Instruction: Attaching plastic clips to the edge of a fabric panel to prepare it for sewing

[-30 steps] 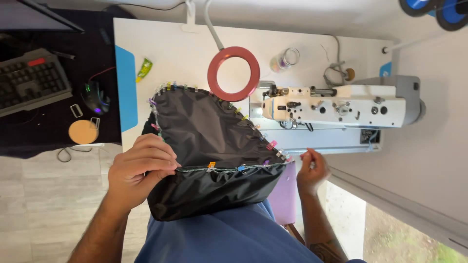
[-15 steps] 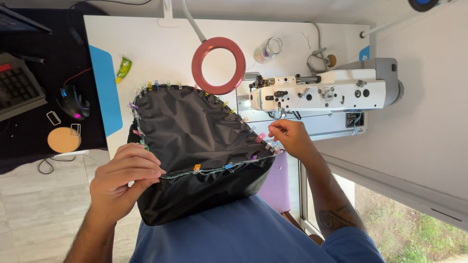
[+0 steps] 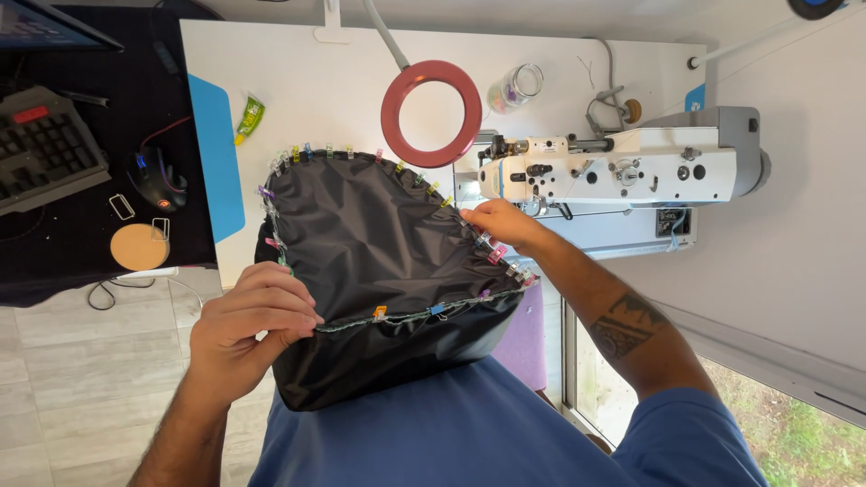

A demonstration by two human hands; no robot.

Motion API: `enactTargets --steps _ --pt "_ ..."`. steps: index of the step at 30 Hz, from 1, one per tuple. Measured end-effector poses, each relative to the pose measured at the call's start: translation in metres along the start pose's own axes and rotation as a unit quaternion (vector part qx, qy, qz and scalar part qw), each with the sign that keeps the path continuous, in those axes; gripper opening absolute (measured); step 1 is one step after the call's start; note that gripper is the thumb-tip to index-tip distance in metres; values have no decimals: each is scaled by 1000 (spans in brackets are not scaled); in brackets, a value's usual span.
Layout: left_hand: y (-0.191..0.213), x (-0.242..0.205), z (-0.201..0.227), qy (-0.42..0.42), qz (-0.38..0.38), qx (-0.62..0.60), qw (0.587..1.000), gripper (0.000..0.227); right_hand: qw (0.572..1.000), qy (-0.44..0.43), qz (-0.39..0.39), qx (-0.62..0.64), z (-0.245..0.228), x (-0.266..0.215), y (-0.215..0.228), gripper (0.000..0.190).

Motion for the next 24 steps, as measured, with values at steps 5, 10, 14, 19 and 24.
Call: enactTargets --steps 5,10,14,19,24 --pt "5 -4 -1 0 -2 -7 1000 11 1000 -7 3 1 20 19 -7 55" --pt "15 -11 -7 -5 36 -41 998 3 989 19 94 112 71 44 -6 42" --pt "19 -11 -8 -17 37 -47 998 3 980 94 165 -56 56 29 20 47" --pt "22 -5 -4 -48 50 -42 997 12 922 193 221 -252 -24 -54 33 44" --pt "16 1 -10 -68 63 -95 991 14 894 379 166 -173 -151 -170 -23 24"
Point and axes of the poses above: each hand's wrist, its own x-axis towards the middle knuckle, its own y-axis out of the back of the hand, z = x × y, the point moved 9 cm from there along x, towards the middle knuckle, and after that the axes turned 9 degrees about y, right-handed, at the moved point
